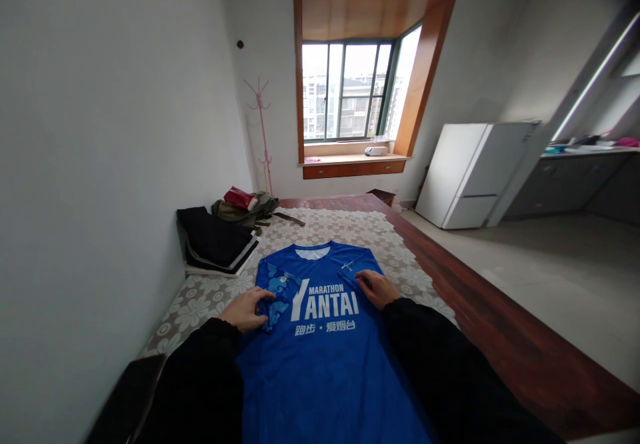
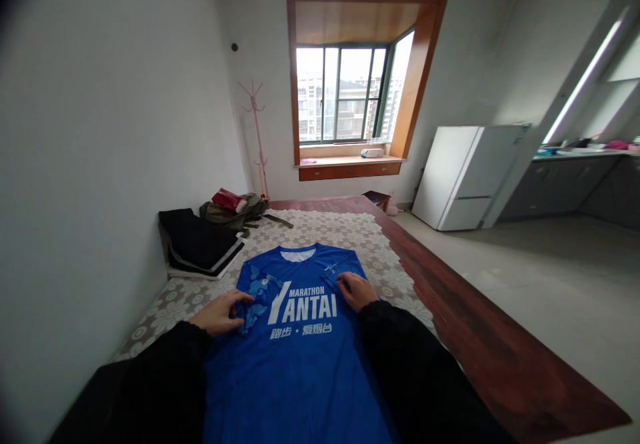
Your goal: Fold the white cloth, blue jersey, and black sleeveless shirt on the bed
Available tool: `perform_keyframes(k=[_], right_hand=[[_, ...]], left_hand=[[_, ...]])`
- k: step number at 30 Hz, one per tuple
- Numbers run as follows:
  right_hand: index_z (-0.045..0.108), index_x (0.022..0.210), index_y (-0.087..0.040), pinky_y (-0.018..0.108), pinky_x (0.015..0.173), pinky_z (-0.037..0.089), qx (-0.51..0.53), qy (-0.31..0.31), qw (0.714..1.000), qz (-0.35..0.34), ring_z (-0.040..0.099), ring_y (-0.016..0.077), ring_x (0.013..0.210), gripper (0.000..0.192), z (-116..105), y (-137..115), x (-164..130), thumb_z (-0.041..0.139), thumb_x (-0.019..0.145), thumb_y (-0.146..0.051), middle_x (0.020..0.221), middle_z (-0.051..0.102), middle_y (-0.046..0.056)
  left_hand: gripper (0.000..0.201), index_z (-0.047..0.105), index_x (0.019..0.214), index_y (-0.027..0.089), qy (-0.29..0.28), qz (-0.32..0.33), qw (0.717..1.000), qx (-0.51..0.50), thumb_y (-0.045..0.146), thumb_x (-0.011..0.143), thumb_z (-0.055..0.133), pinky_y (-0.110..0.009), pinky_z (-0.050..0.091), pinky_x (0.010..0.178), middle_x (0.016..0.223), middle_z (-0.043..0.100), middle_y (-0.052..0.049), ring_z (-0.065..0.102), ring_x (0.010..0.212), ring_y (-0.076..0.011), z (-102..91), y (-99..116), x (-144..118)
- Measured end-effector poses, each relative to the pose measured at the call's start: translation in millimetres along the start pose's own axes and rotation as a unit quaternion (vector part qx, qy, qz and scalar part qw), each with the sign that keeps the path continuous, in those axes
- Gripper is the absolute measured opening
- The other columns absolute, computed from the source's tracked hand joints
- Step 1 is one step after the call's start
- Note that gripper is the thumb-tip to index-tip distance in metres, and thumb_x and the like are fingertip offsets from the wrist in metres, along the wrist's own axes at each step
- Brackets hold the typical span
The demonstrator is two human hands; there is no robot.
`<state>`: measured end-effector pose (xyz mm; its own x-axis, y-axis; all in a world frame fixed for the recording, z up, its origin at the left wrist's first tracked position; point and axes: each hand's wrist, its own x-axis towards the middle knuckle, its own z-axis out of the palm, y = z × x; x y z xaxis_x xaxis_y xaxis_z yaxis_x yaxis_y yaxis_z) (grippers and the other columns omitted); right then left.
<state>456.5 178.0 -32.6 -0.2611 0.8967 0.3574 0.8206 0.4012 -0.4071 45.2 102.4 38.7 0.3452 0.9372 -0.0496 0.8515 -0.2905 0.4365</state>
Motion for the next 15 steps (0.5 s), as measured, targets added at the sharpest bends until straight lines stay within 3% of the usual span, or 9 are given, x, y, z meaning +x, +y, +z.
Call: perform_keyframes(k=[3,7,12,15], right_hand=[[0.072,0.103,-0.023,0.036,0.086,0.053,-0.003,-0.002,1.0,-0.004,0.068,0.0228,0.093,0.033,1.4,1.9,1.1,0.044,0.093,-0.036,0.1,0.074,0.008],[0.072,0.103,-0.023,0.037,0.086,0.053,-0.004,-0.002,1.0,-0.011,0.067,0.0228,0.091,0.033,3.3,5.1,1.5,0.043,0.094,-0.037,0.099,0.073,0.007],[0.072,0.105,-0.025,0.039,0.095,0.051,-0.012,0.029,0.999,-0.033,0.064,0.024,0.103,0.03,0.3,6.6,1.0,0.045,0.094,-0.031,0.106,0.071,0.007],[0.07,0.115,-0.025,0.039,0.099,0.05,-0.024,0.042,0.998,-0.037,0.063,0.0229,0.109,0.037,-3.2,8.7,1.5,0.041,0.093,-0.019,0.115,0.069,0.007]], left_hand=[[0.039,0.067,0.121,0.025,0.073,0.021,0.997,0.014,0.029,0.086,0.05,-0.036,0.049,0.1,0.124,0.069,-0.006,0.065,0.109,-0.0229,5.4,0.7,7.3],[0.061,0.05,0.144,0.025,0.06,0.011,0.997,0.039,0.046,0.087,0.054,-0.046,0.03,0.119,0.155,0.047,-0.009,0.039,0.144,-0.0299,24.9,-2.1,16.7],[0.094,0.031,0.155,0.024,0.012,-0.014,0.996,0.082,0.073,0.078,0.054,-0.06,0.017,0.12,0.166,0.022,-0.014,0.014,0.153,-0.0388,44.8,-10.4,21.0],[0.098,0.029,0.156,0.026,0.018,-0.016,0.994,0.108,0.08,0.077,0.051,-0.06,0.015,0.12,0.166,0.02,-0.013,0.01,0.153,-0.0386,46.2,-13.5,23.2]])
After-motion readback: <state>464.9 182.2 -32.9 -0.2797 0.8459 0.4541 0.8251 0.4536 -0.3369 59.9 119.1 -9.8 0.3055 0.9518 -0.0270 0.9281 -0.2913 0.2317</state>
